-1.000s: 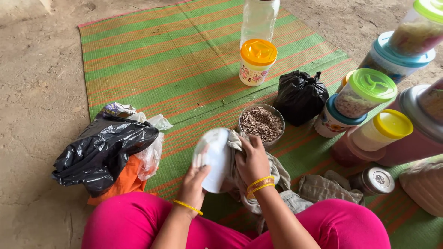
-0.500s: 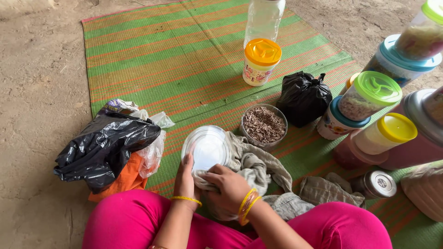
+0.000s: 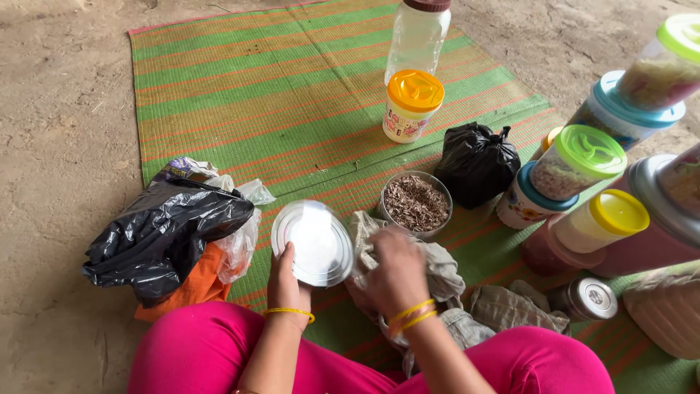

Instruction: The person sits on a mat and organizes groceries by transferring grains from a plastic bag into a metal container, wiping the container lid with a cloth, and arranging several plastic bags and containers on the mat.

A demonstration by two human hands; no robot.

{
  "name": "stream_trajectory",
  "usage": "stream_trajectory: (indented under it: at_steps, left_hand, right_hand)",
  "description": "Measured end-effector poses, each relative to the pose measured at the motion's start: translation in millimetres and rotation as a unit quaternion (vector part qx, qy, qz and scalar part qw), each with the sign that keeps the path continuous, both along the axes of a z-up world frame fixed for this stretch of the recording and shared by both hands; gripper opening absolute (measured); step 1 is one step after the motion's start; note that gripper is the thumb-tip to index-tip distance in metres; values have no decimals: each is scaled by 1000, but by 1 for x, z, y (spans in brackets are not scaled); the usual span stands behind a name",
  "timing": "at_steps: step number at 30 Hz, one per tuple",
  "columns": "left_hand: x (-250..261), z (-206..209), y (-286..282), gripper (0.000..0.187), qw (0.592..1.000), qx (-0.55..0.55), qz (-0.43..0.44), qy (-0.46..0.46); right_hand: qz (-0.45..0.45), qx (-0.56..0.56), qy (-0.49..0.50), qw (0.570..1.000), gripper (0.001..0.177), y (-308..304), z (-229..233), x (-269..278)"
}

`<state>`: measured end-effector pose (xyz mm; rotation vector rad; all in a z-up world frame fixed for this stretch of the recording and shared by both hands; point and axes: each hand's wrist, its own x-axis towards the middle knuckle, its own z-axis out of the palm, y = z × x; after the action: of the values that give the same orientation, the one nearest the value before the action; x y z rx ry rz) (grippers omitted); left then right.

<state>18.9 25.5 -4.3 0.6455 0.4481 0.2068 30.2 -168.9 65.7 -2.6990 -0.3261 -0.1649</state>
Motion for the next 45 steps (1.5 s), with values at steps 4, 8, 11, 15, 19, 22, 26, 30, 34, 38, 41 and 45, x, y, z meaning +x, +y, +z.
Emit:
stream_trajectory:
  at_steps: [4,8,11,15,19,22,26,30,34,38,41,45]
  left_hand:
    - [-6,31,-7,61,999,-42,-28,-20]
    - [-10,39,-16,74,995,-23,-90,-31]
    - [-4,3,-40,77,981,121,-141,-54]
    - [-14,-20,-86,108,657,728,-117,-159]
    - [-8,-48,-133,117,509,841,-165,-83]
    - [3,-124,-162,54,415,902,-96,-61]
    - [-13,-88,-185,35,596,683,-385,-173]
    - [-2,-146,-199,47,569,584,-472,-335]
    - [31,-90,-150,51,667,467,-521,-257]
    - [98,-97,-122,32,816,486,-300,-93]
    - [147,-101,-116,41,818,558,-139,-23]
    - [196,-100,-130,62,746,661,-85,-14]
  right_hand:
    - [192,74,-107,973,48,19,-5,-17]
    - [77,227,-120,963,25,0,-18,3]
    - [-29,381,-134,914,17,-31,-13,21]
    - [-108,623,-90,769,14,-87,-32,53]
    - [-133,676,-41,724,19,-134,-23,92]
    - [-139,685,22,715,31,-152,9,111]
    - [-148,645,116,740,48,-196,-31,155]
    - [-155,665,230,694,45,-213,-96,174]
    - [-216,638,238,700,41,-209,-151,182]
    - [-243,628,199,712,43,-208,-190,191]
    - [-273,569,172,756,46,-198,-189,193]
    - [-288,446,128,838,46,-165,-140,186]
